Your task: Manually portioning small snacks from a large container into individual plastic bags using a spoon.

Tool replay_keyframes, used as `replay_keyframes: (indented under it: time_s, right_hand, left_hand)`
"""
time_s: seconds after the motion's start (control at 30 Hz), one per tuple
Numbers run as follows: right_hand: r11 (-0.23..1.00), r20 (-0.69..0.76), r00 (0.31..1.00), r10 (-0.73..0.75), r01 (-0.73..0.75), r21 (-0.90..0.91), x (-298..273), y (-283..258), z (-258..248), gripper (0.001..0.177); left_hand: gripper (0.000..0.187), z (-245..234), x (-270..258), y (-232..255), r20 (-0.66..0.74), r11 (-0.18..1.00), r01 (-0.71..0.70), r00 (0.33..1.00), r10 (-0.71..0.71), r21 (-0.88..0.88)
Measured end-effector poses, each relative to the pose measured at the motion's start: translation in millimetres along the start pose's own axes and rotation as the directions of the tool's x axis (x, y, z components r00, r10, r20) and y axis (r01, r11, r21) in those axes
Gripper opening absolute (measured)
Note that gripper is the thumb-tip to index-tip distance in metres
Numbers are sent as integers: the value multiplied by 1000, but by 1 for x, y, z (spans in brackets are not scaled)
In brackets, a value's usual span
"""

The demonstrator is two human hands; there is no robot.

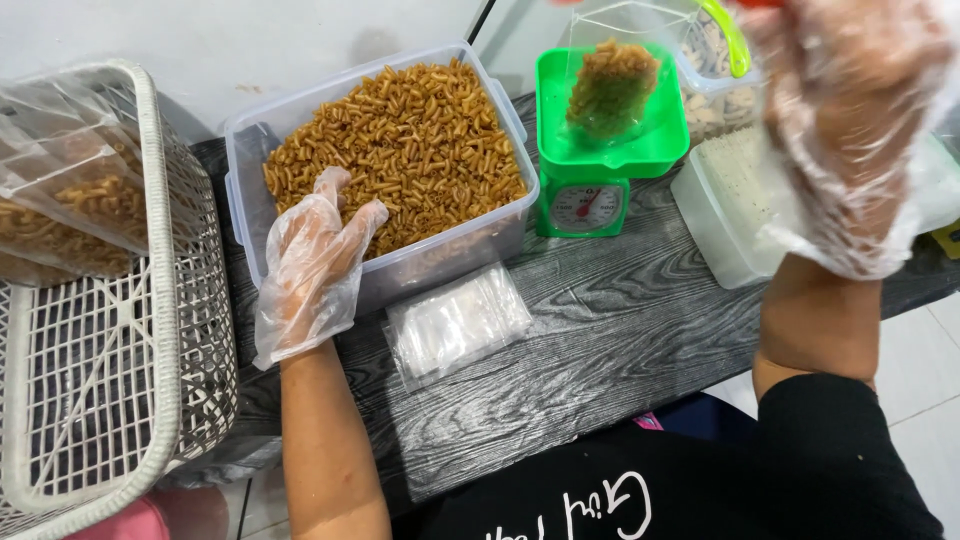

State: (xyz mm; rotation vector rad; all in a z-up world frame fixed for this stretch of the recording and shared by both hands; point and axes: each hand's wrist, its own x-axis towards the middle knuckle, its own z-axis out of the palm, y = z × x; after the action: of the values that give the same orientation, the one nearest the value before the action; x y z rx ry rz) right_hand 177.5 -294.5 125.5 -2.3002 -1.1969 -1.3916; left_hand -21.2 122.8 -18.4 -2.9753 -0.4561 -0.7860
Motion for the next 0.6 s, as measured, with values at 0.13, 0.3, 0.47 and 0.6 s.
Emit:
replay_keyframes:
  time_s: [0.13, 0.3, 0.47, 0.6]
  right_hand:
    - [963, -47, 982, -184, 190, 193, 15, -34, 31, 20]
    - [996, 371, 925, -87, 87, 17, 36, -124, 68, 5]
    - [959, 272, 962, -2, -76, 274, -8, -184, 158, 33]
    - [662, 646, 756, -111, -428, 615, 6, -196, 172, 28]
  left_hand:
    - [61, -3, 3, 2, -111, 987, -42, 992, 59, 154]
    - [66, -42, 25, 22, 217, 940, 262, 952, -215, -218]
    - [83, -54, 36, 27, 437, 881, 424, 846, -304, -208]
    - [78, -37, 30, 15, 347, 930, 321, 905, -244, -182]
